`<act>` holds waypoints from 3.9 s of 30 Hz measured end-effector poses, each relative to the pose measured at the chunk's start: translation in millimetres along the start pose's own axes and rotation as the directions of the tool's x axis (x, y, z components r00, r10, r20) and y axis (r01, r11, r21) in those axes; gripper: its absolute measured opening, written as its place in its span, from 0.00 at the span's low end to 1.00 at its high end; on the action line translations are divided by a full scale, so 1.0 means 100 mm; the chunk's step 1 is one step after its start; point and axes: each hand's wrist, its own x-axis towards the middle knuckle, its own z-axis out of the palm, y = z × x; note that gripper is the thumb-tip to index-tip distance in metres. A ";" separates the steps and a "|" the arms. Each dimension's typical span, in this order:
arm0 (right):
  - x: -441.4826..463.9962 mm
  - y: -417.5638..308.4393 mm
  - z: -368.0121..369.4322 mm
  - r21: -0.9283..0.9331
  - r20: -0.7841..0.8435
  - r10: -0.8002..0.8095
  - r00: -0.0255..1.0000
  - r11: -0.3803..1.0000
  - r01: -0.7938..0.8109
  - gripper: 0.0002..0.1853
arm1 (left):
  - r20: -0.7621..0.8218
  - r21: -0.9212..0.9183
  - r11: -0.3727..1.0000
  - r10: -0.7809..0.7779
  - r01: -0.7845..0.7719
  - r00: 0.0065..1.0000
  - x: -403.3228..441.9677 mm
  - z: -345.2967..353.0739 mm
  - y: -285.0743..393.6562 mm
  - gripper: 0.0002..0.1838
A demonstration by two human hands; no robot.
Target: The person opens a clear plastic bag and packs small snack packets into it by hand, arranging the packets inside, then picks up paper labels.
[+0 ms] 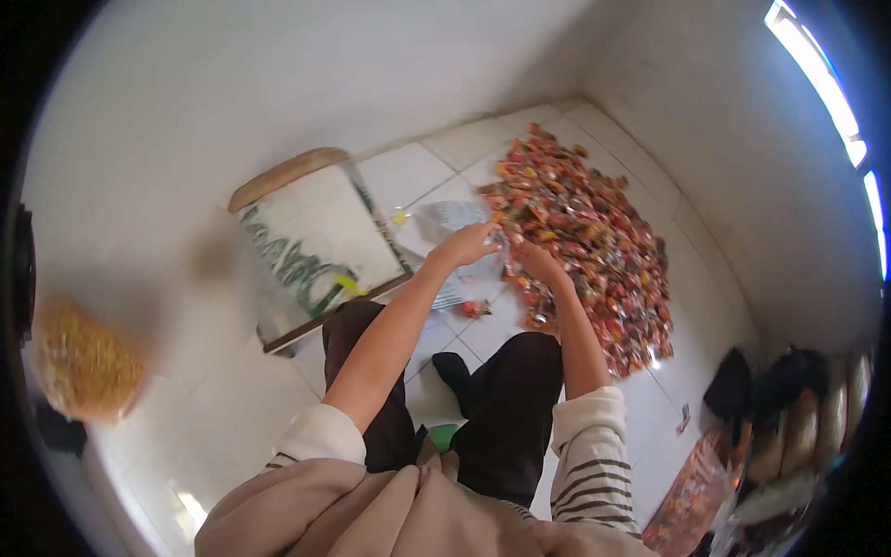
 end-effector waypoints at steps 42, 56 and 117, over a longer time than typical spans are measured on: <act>-0.27 0.91 0.86 0.525 -0.726 0.392 0.565 0.847 0.087 0.19 | 0.309 -0.897 -0.398 -0.253 0.193 0.917 0.71 2.37 -0.39 0.30; -0.25 -1.12 0.10 0.173 -0.771 -0.319 0.550 0.727 0.665 0.39 | -0.103 -0.987 0.125 -0.041 -0.097 0.994 0.00 -0.28 0.39 0.25; -0.01 -2.97 2.92 0.424 -0.406 -0.371 0.835 0.733 0.532 0.33 | -0.791 -0.060 0.826 -0.381 0.560 0.478 -2.99 -0.83 -2.22 0.04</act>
